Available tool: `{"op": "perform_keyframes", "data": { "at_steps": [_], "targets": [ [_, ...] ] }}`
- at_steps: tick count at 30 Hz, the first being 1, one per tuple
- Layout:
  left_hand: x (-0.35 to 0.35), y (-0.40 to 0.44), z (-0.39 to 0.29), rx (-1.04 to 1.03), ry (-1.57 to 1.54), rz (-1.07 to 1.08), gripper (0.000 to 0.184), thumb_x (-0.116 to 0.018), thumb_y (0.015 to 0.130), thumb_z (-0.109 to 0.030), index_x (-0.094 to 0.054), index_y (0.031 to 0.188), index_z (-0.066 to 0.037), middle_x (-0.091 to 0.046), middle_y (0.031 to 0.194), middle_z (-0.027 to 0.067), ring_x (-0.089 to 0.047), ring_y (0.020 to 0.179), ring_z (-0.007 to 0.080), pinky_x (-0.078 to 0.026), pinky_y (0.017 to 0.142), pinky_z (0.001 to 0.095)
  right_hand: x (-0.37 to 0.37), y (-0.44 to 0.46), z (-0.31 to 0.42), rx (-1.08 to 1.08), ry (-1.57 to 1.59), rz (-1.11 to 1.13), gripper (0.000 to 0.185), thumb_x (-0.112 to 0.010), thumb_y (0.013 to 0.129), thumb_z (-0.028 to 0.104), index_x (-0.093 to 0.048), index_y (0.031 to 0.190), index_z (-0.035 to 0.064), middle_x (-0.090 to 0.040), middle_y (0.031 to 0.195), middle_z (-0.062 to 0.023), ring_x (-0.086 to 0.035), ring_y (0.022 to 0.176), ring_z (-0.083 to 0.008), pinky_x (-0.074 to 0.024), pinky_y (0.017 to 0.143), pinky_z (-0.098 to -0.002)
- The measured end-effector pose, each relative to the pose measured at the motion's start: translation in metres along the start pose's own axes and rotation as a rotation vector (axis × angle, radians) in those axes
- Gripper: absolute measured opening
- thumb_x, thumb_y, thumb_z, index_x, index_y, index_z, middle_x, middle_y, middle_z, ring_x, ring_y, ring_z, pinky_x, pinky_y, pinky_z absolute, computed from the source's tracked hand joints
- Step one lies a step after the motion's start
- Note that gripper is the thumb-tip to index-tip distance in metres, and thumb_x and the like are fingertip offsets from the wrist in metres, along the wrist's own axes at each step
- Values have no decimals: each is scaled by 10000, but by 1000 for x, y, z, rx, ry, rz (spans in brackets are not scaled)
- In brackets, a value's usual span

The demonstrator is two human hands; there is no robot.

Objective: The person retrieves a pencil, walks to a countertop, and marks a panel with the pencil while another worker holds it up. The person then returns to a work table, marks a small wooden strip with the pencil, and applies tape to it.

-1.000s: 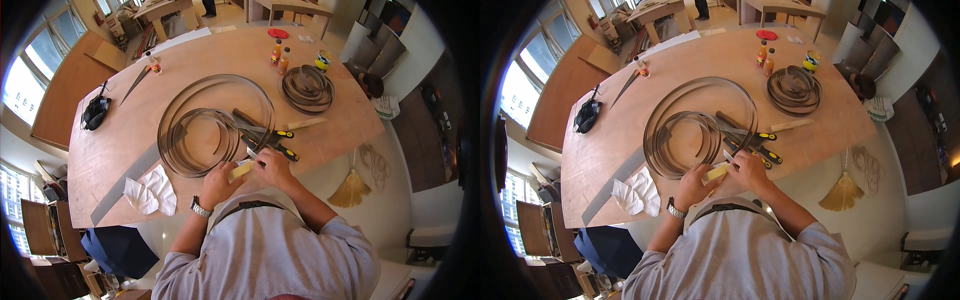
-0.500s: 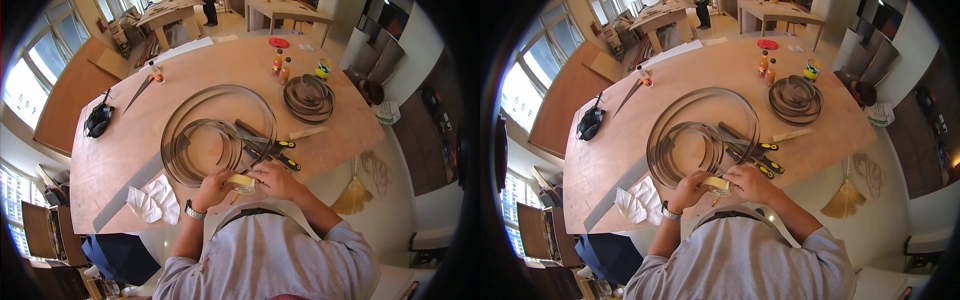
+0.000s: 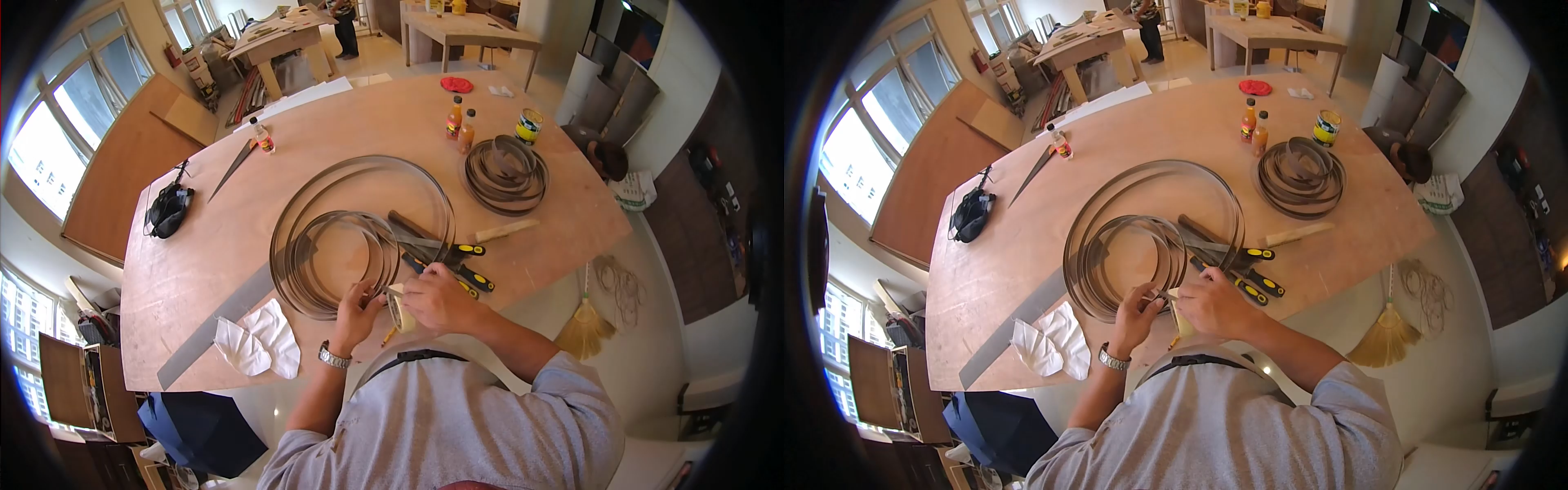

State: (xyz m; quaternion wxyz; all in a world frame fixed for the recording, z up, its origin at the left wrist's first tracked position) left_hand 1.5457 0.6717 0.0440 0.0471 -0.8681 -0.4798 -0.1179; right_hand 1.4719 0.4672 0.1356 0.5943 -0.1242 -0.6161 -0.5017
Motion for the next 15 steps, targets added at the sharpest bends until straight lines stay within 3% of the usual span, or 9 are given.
{"op": "perform_keyframes", "data": {
  "at_steps": [1,2,5,6,15],
  "targets": [
    [-4,-1,1,74,-60,-22,496,-680,870,-84,-505,1327,-3,-632,981,92,-569,818,128,-473,746,261,-1,3,0,-21,-28,-4,50,-631,807,167,-656,815,125,-578,866,8,-583,828,-164,-383,852,-399],
    [-10,-4,-1,-11,-110,33,574,-676,884,-85,-416,1386,13,-621,970,63,-561,807,109,-469,722,257,-2,6,-1,-42,-56,-9,51,-630,806,166,-655,810,123,-580,866,6,-585,837,-166,-381,859,-406],
    [-36,-9,-6,-117,-404,81,637,-662,895,-77,-331,1428,29,-599,931,40,-543,783,89,-461,688,242,-17,9,-9,-100,-96,-60,50,-628,803,165,-647,796,120,-575,853,-4,-589,860,-174,-378,873,-419],
    [-40,-6,11,-137,-320,124,705,-636,913,-48,-214,1475,7,-621,922,57,-579,837,113,-470,760,258,-19,10,-10,-111,-106,-57,49,-627,803,165,-644,790,121,-573,848,-6,-589,861,-175,-376,877,-422],
    [-32,-8,-46,32,186,3,525,-611,895,-75,-415,1377,-4,-608,694,28,-572,657,69,-435,583,221,-19,9,-7,-175,-118,-107,44,-640,798,156,-629,767,128,-580,834,-7,-594,823,-190,-361,892,-457]
  ]
}}
Point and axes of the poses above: each hand's wrist, its own y-axis towards the middle knuckle, its own x-axis out of the back of the hand, z = x × y, the point moved 1 cm from there along y, towards the middle knuckle
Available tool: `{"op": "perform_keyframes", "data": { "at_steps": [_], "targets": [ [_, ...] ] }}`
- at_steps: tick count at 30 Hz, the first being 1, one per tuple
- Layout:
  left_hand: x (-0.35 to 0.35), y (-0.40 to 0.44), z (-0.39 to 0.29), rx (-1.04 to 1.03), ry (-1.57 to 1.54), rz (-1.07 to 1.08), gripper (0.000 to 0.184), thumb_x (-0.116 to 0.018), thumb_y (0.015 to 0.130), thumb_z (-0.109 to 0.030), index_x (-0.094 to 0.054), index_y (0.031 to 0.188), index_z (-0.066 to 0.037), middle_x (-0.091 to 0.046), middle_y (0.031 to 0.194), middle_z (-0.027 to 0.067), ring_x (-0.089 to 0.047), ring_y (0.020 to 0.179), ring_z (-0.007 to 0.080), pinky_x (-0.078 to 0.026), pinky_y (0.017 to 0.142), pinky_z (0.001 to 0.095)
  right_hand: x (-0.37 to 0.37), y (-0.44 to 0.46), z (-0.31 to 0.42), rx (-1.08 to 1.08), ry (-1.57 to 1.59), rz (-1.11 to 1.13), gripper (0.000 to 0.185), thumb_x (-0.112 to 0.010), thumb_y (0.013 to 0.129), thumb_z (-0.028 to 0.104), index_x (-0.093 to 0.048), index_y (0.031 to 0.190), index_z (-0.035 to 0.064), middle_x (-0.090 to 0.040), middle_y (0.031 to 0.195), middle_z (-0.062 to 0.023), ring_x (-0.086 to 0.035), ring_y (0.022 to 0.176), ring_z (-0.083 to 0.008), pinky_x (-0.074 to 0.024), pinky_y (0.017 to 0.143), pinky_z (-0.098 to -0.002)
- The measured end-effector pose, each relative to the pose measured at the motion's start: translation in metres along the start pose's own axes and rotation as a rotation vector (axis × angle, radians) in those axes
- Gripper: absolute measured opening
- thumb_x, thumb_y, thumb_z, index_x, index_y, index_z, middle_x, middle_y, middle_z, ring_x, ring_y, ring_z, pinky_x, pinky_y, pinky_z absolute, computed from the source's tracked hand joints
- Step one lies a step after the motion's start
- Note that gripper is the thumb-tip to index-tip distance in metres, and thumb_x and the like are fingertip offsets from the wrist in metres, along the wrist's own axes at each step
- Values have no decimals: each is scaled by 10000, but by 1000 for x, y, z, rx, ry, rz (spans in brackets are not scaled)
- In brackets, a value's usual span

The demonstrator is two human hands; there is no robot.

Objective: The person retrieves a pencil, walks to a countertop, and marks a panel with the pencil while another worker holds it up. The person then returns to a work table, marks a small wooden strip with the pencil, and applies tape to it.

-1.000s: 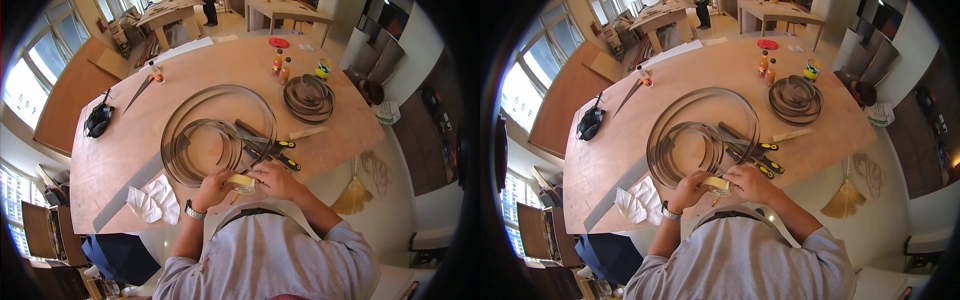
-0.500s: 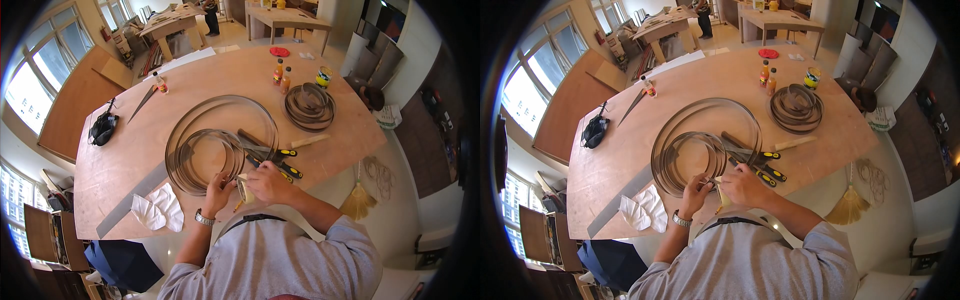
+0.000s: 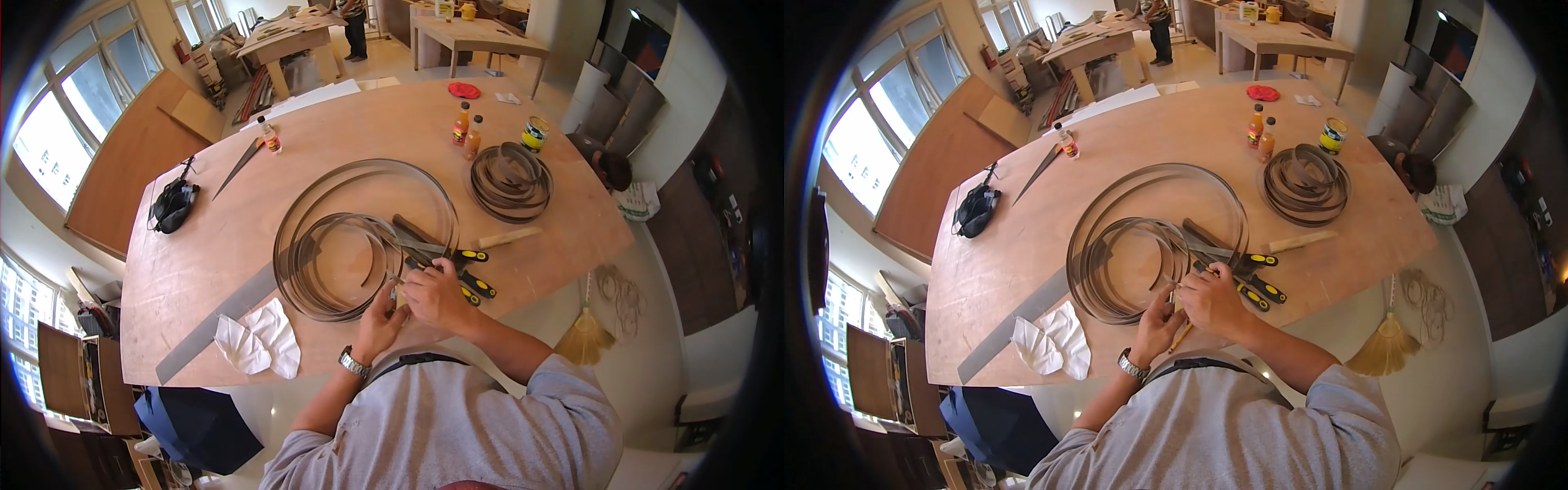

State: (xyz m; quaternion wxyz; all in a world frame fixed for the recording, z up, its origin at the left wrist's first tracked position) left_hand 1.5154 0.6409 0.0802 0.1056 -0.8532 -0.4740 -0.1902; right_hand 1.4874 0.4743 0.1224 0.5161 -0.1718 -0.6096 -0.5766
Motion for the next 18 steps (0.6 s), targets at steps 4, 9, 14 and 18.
{"op": "perform_keyframes", "data": {
  "at_steps": [4,9,14,18],
  "targets": [
    [-11,9,21,14,-253,-118,404,-624,900,-153,-541,1269,-11,-640,699,64,-592,605,89,-459,543,244,0,-4,3,-64,55,-39,29,-664,800,146,-643,787,132,-608,852,4,-599,820,-193,-357,893,-458],
    [-11,8,17,164,-377,-72,249,-609,919,-133,-628,1115,19,-662,727,59,-587,587,81,-453,531,239,-2,-9,2,-138,111,-37,24,-667,805,138,-672,826,126,-627,875,10,-607,836,-191,-360,887,-441],
    [-12,8,23,186,-302,-89,232,-611,914,-155,-662,1053,24,-676,740,64,-609,596,89,-501,531,247,-8,-15,-2,-197,179,-94,29,-679,814,137,-683,834,116,-631,860,13,-605,826,-191,-372,848,-413],
    [-12,6,18,212,-302,-102,227,-611,901,-166,-686,1010,19,-677,717,77,-624,579,101,-520,546,262,-11,-19,-6,-226,193,-101,33,-690,815,143,-686,829,114,-632,850,12,-604,815,-191,-377,825,-403]
  ]
}}
Point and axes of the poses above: each hand's wrist, its own y-axis towards the middle knuckle, its own x-axis out of the back of the hand, z = x × y, the point moved 1 cm from there along y, towards the middle knuckle
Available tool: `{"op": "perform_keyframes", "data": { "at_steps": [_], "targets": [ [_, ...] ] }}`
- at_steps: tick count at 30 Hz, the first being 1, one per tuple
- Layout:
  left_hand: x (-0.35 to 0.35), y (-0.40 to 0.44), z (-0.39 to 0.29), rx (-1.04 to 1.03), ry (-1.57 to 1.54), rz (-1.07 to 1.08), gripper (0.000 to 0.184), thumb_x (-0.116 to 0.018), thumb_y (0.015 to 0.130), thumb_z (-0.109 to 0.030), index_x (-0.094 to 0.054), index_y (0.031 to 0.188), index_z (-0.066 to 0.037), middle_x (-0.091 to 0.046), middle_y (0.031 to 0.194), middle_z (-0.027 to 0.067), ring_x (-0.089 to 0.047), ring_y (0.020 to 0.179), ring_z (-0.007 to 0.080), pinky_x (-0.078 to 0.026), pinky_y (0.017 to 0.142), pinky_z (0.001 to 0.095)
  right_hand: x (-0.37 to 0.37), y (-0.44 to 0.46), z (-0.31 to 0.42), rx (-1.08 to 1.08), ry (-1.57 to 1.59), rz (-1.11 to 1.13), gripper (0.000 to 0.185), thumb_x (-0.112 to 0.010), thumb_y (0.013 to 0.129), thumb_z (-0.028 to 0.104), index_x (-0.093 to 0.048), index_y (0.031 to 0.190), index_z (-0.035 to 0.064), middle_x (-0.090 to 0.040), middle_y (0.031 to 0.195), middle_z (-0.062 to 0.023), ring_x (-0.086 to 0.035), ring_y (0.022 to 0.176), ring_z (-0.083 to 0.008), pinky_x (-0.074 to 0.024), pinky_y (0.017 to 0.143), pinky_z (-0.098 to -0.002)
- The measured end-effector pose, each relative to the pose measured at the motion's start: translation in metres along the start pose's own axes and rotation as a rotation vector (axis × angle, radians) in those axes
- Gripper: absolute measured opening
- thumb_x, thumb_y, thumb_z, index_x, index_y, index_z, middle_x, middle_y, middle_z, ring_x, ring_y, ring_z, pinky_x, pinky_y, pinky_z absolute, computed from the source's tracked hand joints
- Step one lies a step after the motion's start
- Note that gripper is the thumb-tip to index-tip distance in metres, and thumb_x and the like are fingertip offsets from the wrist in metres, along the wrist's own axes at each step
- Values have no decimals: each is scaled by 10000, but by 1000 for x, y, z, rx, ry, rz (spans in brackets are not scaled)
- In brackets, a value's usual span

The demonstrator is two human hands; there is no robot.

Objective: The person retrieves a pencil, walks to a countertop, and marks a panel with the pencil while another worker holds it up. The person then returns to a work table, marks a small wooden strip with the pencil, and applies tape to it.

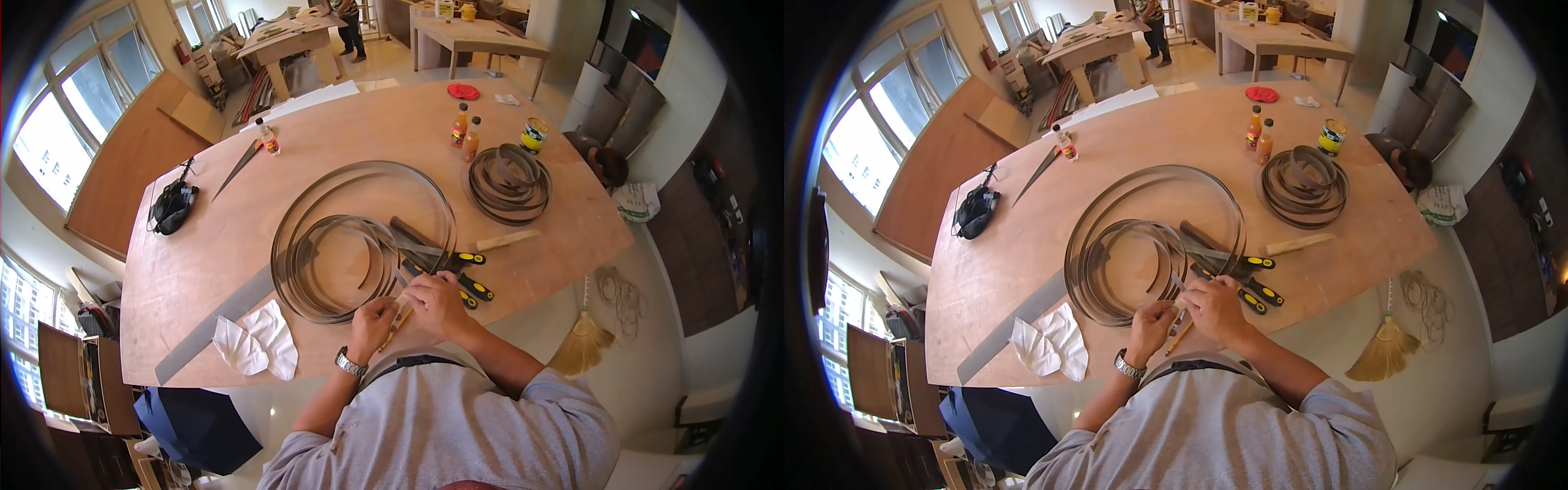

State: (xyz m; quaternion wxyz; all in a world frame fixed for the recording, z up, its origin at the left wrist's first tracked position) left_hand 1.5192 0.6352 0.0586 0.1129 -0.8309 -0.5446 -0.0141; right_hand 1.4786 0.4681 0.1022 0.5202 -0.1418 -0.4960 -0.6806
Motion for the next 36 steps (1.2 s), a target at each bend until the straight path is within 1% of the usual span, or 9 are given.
{"op": "perform_keyframes", "data": {
  "at_steps": [3,6,12,18,20,24,30,33,36],
  "targets": [
    [3,1,-1,-12,163,12,232,-620,877,-194,-698,977,0,-671,672,97,-647,569,131,-518,554,292,-1,-4,-5,-8,-1,-1,36,-694,814,149,-692,826,116,-635,850,10,-605,811,-195,-380,819,-401],
    [6,-6,-23,3,319,15,218,-615,850,-210,-713,944,-40,-665,664,144,-668,582,227,-517,568,349,-3,-9,-9,-29,0,0,43,-698,813,159,-698,826,118,-640,845,5,-606,810,-201,-383,816,-403],
    [3,-8,-22,-268,578,-107,174,-607,835,-214,-723,873,-91,-646,706,186,-638,645,368,-514,590,421,-8,-15,-13,-101,5,11,53,-697,815,176,-700,821,123,-648,843,-4,-610,817,-212,-377,835,-414],
    [14,-3,2,-181,549,-134,163,-615,858,-184,-715,885,-59,-671,700,169,-661,629,309,-515,574,382,7,-8,-46,-263,97,-107,37,-676,829,121,-691,849,94,-649,847,-49,-626,796,-245,-445,716,-384],
    [24,2,14,-14,46,-111,170,-603,893,-152,-694,946,-20,-684,737,129,-661,623,234,-513,558,331,20,-3,-61,-370,232,-188,82,-655,852,62,-689,926,50,-643,841,-82,-634,761,-230,-489,610,-314],
    [26,-2,3,104,-552,-136,209,-570,946,-109,-631,1070,47,-668,825,73,-635,649,125,-514,573,250,21,-2,-51,-446,560,-141,97,-626,879,35,-684,957,35,-633,858,-40,-606,763,-124,-476,666,-248],
    [12,-3,-6,13,-712,-81,210,-558,948,-78,-583,1122,38,-662,897,98,-651,753,152,-538,663,280,-28,-16,-45,-686,1282,-163,199,-644,866,-16,-572,1023,84,-598,922,20,-568,796,-77,-463,713,-219],
    [4,-5,-11,27,-755,-62,190,-556,943,-57,-577,1111,30,-657,910,95,-652,776,153,-539,670,286,-27,-10,-33,-909,1418,-149,255,-655,860,-8,-550,1068,94,-590,913,27,-573,787,-90,-473,698,-240],
    [-2,-6,-14,27,-775,-14,190,-558,939,-39,-571,1118,21,-660,933,99,-650,793,157,-541,689,293,-27,-7,-31,-917,1542,-91,253,-648,870,11,-554,1095,80,-621,923,-8,-594,801,-108,-491,737,-254]
  ]
}}
Point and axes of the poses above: each hand's wrist, its own y-axis towards the middle knuckle, its own x-axis out of the back of the hand, z = x × y, the point moved 1 cm from there along y, towards the middle knuckle
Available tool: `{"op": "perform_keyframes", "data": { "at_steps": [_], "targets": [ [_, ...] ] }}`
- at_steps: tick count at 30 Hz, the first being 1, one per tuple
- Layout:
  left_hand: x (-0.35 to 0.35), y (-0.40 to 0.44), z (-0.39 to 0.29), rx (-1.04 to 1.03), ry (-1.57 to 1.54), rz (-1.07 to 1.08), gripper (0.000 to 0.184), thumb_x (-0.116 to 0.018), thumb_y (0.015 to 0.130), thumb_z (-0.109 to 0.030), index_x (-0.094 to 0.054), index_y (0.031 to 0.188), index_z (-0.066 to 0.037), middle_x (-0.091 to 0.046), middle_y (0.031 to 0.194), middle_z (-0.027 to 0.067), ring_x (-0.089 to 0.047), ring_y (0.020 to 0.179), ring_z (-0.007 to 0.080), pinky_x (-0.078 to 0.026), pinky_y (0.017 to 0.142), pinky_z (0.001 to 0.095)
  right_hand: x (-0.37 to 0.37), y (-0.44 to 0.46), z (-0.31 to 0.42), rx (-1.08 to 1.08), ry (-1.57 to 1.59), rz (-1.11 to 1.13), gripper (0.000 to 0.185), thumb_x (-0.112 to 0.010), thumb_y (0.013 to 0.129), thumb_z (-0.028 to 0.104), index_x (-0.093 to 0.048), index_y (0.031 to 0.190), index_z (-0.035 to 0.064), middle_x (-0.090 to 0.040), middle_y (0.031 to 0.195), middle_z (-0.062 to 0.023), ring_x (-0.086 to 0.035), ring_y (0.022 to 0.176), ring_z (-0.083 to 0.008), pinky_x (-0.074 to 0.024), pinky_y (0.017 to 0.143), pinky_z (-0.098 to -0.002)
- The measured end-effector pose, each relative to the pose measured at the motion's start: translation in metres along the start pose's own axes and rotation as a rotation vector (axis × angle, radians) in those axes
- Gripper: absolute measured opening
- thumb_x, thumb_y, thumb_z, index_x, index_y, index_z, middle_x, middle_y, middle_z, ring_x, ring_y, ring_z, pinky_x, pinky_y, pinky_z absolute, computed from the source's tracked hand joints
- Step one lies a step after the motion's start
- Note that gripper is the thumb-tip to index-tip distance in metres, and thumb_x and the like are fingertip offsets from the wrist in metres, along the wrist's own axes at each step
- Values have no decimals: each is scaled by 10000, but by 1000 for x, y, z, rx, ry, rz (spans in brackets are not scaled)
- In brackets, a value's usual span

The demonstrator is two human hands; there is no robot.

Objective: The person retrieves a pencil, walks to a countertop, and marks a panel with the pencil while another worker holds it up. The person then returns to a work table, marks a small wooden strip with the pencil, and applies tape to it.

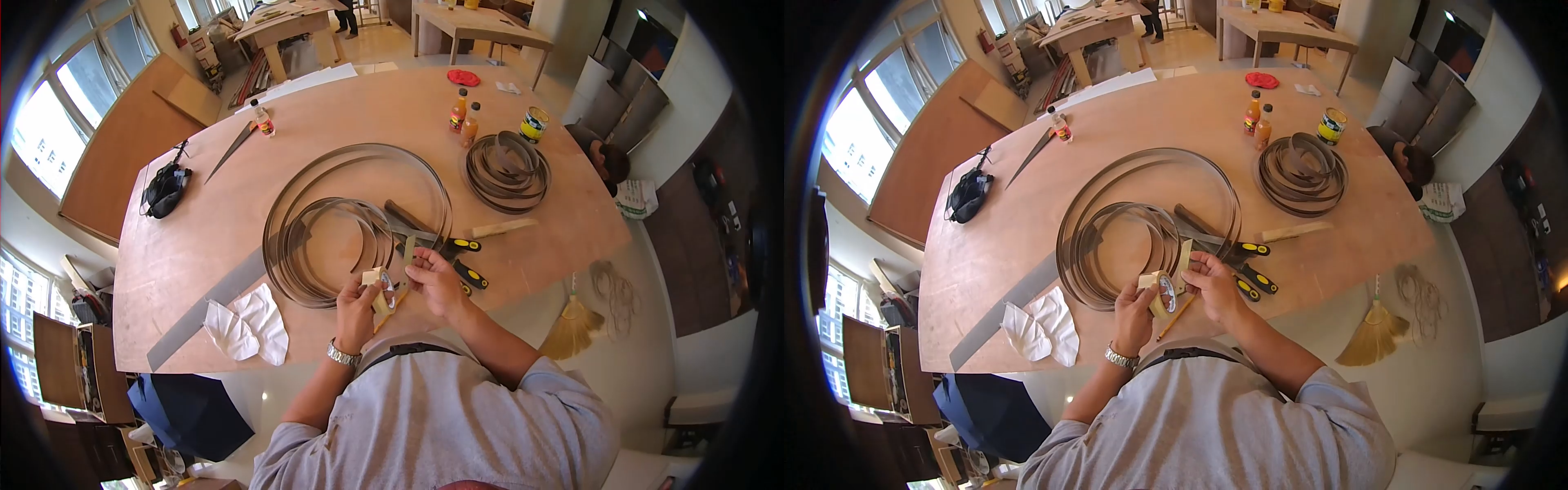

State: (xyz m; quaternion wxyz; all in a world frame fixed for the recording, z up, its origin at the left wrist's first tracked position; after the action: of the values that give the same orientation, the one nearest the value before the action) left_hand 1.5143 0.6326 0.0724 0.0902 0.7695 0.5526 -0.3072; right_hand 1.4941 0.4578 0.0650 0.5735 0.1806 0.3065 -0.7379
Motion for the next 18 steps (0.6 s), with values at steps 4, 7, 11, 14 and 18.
{"op": "perform_keyframes", "data": {
  "at_steps": [4,7,11,14,18],
  "targets": [
    [-1,1,2,26,19,12,230,-554,941,-55,-557,1157,22,-666,999,109,-646,866,164,-534,760,296,-15,-7,1,-47,-38,39,187,-635,886,38,-580,1062,74,-624,919,-5,-611,830,-102,-495,756,-244],
    [-4,1,-3,22,-19,16,254,-550,927,-52,-553,1170,23,-663,1025,108,-640,914,164,-520,806,296,-11,-6,-8,-84,-43,45,149,-635,885,49,-598,1028,69,-630,917,-2,-617,828,-101,-499,743,-238],
    [2,3,4,25,-64,4,282,-545,909,-34,-542,1185,21,-657,1066,105,-637,963,170,-509,848,298,2,-2,-16,-142,-12,4,121,-656,870,61,-602,977,80,-636,876,5,-619,778,-100,-494,693,-231],
    [1,4,7,34,-85,-21,252,-582,898,-27,-547,1145,1,-661,1031,107,-650,892,167,-533,746,292,3,-2,-16,-191,-5,-47,106,-670,863,72,-599,936,101,-633,824,14,-615,733,-97,-480,659,-228],
    [5,3,9,42,-106,-41,247,-616,881,-15,-544,1117,-7,-663,1017,104,-658,860,161,-545,696,280,0,-6,-17,-245,-9,-100,100,-683,860,95,-595,893,127,-629,790,28,-601,694,-87,-460,637,-223]
  ]
}}
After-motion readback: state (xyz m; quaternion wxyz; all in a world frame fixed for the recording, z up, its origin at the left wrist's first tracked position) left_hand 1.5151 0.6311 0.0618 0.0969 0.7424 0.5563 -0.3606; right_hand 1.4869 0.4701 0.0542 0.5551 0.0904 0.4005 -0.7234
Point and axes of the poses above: each hand's wrist, its own y-axis towards the middle knuckle, its own x-axis out of the back of the hand, z = x × y, the point moved 1 cm from there along y, towards the middle knuckle
